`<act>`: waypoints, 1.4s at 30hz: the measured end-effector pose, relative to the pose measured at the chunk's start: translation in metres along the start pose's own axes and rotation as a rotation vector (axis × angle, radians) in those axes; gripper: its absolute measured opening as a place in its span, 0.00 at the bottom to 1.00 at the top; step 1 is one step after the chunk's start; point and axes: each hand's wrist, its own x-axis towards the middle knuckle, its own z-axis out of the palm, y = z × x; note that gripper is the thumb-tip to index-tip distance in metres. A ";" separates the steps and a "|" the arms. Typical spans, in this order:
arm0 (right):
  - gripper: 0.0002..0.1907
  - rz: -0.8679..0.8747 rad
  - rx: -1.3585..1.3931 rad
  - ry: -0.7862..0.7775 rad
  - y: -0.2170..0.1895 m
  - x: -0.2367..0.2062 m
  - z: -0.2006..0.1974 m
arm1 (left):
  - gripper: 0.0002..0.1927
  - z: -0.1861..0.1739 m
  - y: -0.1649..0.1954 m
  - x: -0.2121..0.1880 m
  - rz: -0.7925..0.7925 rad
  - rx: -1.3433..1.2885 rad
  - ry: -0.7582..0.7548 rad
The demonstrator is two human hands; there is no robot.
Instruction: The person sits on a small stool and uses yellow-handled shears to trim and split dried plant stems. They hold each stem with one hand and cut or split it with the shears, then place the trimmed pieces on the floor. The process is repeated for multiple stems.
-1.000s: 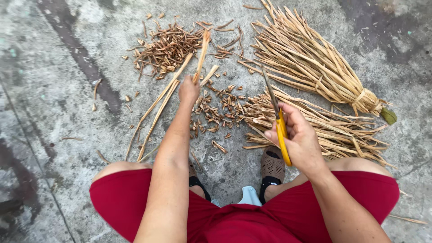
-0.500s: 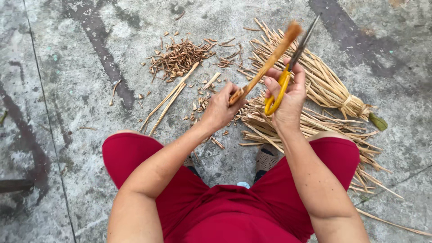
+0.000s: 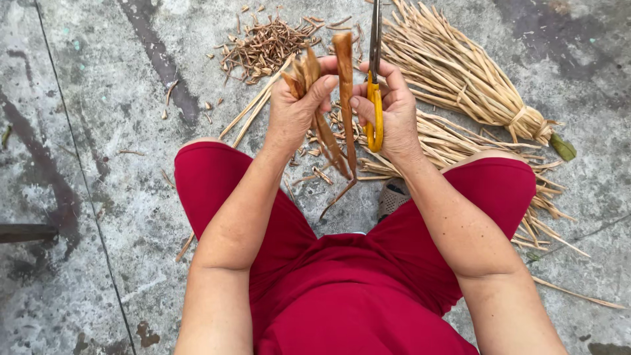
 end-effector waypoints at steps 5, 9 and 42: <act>0.27 -0.006 -0.041 -0.050 0.002 -0.004 0.007 | 0.11 -0.001 -0.002 0.000 -0.018 -0.032 0.001; 0.27 -0.025 -0.092 -0.051 0.007 -0.005 0.004 | 0.13 -0.006 -0.007 0.000 -0.027 -0.048 -0.034; 0.38 -0.269 -0.814 -0.091 -0.014 -0.008 0.013 | 0.10 -0.021 -0.009 0.011 -0.031 -0.092 0.138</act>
